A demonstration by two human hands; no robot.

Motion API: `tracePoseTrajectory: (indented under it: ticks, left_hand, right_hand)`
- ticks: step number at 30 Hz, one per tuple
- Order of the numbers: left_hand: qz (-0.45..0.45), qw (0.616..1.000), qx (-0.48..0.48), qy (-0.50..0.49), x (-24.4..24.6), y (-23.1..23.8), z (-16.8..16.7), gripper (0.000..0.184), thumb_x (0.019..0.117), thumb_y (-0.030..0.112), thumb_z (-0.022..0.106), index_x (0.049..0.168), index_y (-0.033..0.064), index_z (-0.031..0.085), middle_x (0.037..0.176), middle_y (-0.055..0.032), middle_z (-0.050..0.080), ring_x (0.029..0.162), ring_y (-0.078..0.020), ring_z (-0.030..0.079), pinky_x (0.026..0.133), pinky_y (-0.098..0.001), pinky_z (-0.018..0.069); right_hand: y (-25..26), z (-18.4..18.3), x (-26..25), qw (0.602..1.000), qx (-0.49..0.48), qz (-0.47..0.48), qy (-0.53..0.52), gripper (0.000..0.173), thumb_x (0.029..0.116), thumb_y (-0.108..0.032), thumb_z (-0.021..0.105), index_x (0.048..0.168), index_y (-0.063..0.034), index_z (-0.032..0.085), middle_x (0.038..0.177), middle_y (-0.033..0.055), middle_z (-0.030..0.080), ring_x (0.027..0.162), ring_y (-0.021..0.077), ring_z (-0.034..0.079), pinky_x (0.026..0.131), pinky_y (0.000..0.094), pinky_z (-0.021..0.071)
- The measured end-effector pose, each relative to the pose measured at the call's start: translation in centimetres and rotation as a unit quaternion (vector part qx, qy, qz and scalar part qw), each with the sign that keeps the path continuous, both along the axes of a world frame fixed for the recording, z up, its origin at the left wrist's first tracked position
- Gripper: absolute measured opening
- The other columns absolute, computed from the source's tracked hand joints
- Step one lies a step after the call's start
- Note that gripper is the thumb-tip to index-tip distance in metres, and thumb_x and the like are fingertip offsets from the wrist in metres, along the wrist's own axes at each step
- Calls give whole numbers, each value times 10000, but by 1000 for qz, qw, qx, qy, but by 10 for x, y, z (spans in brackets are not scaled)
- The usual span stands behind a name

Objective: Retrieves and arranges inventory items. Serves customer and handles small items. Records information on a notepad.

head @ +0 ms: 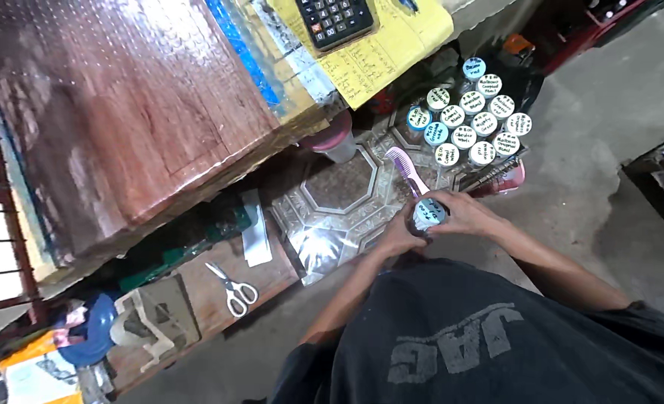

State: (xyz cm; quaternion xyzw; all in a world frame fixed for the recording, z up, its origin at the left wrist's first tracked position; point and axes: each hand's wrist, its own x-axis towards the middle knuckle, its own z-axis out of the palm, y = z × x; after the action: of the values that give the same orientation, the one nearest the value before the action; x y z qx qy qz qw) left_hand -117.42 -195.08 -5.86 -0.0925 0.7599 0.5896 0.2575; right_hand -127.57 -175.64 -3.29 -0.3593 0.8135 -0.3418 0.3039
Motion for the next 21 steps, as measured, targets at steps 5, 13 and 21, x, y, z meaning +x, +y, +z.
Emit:
tracePoseTrajectory:
  ticks: [5, 13, 21]
  left_hand:
    - [31, 997, -52, 42, -1, -12, -16, 734, 894, 234, 772, 1525, 68, 436, 1495, -159, 526, 1411, -275, 476, 1175, -486, 385]
    - [86, 995, -43, 30, 31, -20, -34, 495, 953, 184, 682, 1389, -14, 559, 1399, -196, 588, 1321, -255, 559, 1125, -407, 451]
    - [123, 990, -52, 43, 59, -17, -32, 477, 945, 156, 705, 1381, 3, 584, 1382, -199, 609, 1296, -283, 587, 1120, -443, 464]
  right_hand:
    - [29, -16, -13, 983, 34, -141, 115, 749, 733, -383, 913, 1300, 8, 618, 1250, 265, 629, 1056, 424, 667, 893, 597, 547]
    - [40, -47, -24, 927, 119, -262, 239, 797, 691, -474, 916, 1237, 30, 630, 1186, 289, 643, 1122, 492, 612, 949, 654, 460]
    - [45, -76, -33, 905, 140, -294, 274, 910, 718, -518, 884, 1418, -25, 576, 1450, 366, 474, 1342, 580, 442, 1115, 722, 320]
